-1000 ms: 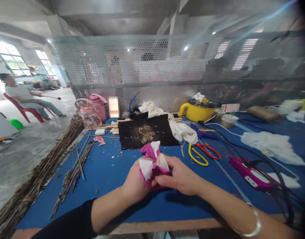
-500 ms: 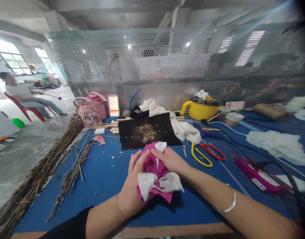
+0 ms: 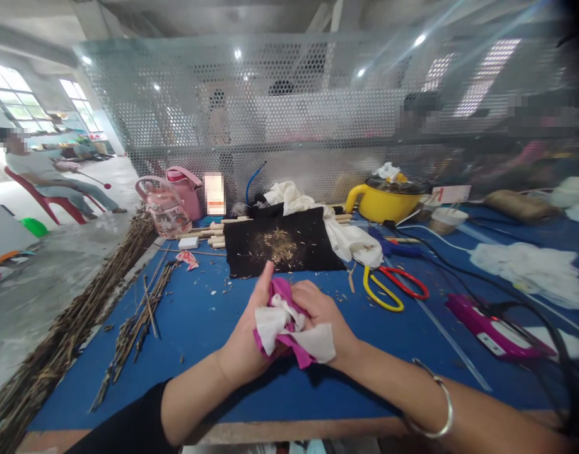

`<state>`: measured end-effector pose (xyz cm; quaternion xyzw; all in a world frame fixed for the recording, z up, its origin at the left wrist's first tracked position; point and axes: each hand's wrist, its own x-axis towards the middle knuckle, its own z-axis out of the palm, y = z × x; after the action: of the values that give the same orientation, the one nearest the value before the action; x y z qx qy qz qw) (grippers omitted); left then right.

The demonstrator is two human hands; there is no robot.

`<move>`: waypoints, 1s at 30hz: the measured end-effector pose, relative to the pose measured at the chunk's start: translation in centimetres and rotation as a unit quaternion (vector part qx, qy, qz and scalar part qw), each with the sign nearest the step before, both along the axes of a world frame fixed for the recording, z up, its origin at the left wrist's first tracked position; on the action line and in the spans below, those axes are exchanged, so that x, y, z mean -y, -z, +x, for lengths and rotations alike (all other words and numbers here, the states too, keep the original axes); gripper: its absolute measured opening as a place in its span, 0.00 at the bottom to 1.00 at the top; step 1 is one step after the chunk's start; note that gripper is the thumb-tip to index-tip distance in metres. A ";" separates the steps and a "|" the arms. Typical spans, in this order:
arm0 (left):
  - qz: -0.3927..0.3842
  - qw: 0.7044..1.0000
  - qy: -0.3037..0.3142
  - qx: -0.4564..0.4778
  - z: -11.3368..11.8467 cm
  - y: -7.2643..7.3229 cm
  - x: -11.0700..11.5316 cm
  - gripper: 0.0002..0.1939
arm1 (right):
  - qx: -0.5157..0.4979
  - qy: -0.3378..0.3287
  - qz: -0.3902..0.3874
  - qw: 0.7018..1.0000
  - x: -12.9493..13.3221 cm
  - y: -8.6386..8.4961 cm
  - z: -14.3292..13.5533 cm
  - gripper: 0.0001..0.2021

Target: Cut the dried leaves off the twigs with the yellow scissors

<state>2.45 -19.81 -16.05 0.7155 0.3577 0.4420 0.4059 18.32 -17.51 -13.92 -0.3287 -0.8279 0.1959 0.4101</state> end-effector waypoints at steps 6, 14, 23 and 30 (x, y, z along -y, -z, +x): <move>0.045 0.997 0.014 -0.060 0.2 -0.6 -0.7 0.20 | -0.059 0.055 -0.010 0.997 2.1 1.8 0.1 0.12; 0.151 0.965 -0.125 -0.172 -0.9 -1.3 -1.8 0.08 | -0.057 -0.120 -0.287 0.949 -0.7 0.3 1.1 0.41; 0.211 0.961 -0.160 -0.084 1.5 -0.8 1.1 0.08 | 0.258 -0.122 -0.173 0.943 0.3 -1.7 -1.6 0.32; 0.231 0.939 -0.229 -0.109 1.8 -1.5 1.7 0.10 | 0.307 -0.257 -0.015 0.916 -0.8 -0.6 -3.5 0.17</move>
<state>4.27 -21.49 -14.54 0.7323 0.4419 0.5125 0.0761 14.86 -16.66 -13.36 -0.1547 -0.9660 0.1963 0.0661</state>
